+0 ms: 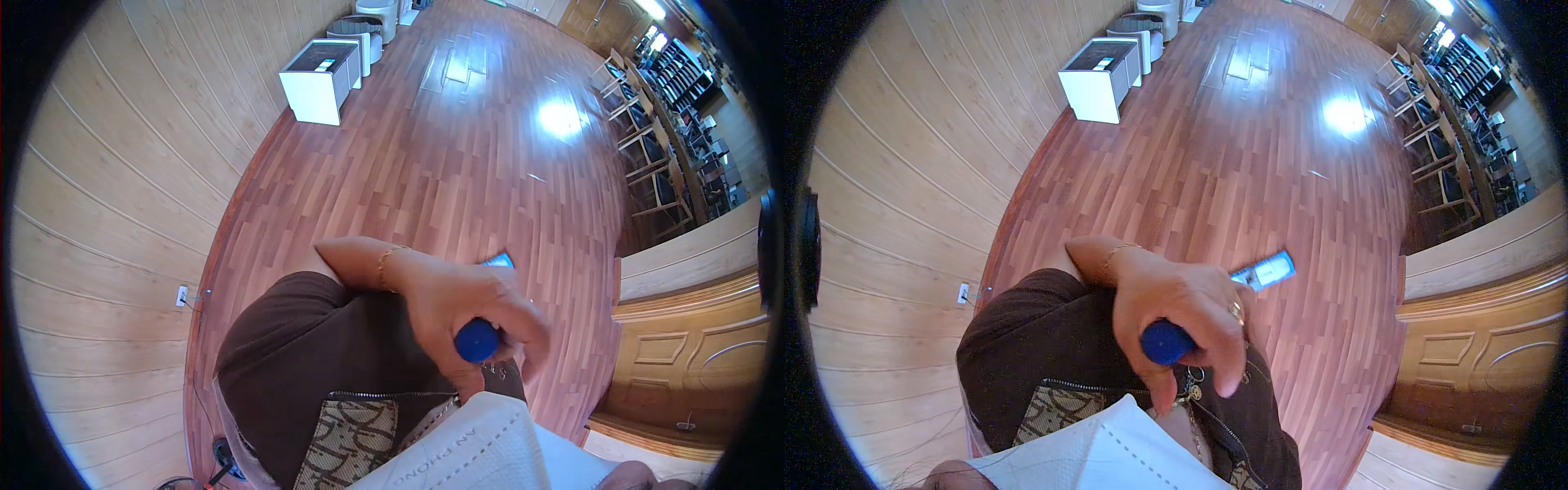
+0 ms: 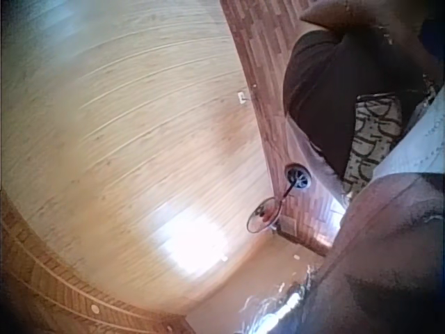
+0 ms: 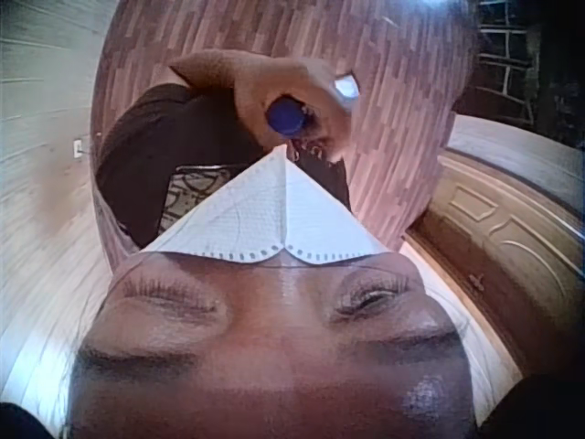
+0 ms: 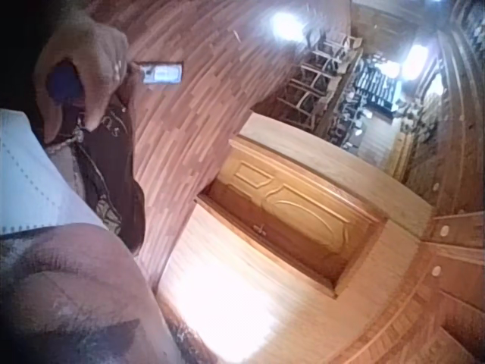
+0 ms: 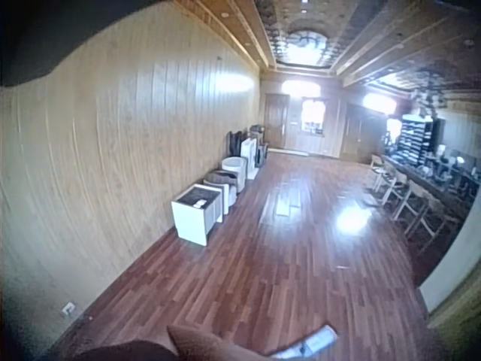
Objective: The person mops the wooden floor using a flat mop.
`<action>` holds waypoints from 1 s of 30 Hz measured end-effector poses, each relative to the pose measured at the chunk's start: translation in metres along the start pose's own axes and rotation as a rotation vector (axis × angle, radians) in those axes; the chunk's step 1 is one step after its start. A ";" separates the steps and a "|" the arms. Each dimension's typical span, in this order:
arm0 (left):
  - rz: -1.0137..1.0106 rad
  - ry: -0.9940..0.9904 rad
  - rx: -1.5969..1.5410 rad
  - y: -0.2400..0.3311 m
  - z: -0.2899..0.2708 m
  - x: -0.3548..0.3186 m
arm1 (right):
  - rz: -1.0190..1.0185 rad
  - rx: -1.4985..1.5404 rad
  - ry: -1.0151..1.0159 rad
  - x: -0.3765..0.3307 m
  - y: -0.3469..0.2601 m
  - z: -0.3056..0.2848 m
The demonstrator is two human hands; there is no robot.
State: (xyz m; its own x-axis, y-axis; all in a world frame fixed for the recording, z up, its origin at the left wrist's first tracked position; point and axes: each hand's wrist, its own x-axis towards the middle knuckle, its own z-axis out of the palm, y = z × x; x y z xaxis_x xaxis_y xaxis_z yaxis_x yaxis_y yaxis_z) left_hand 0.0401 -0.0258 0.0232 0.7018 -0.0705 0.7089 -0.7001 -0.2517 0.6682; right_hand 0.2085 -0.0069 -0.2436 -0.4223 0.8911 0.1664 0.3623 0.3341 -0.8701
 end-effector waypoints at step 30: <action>0.003 -0.007 -0.098 -0.005 0.000 0.000 | 0.193 0.280 0.250 -0.040 0.073 0.010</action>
State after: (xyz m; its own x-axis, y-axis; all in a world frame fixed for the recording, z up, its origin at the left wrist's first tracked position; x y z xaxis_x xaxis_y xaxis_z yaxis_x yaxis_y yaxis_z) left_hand 0.0434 -0.0245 0.0199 0.7003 -0.0780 0.7096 -0.7115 -0.1560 0.6851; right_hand 0.2437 -0.0214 -0.3180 -0.1415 0.9878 0.0655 0.1607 0.0882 -0.9830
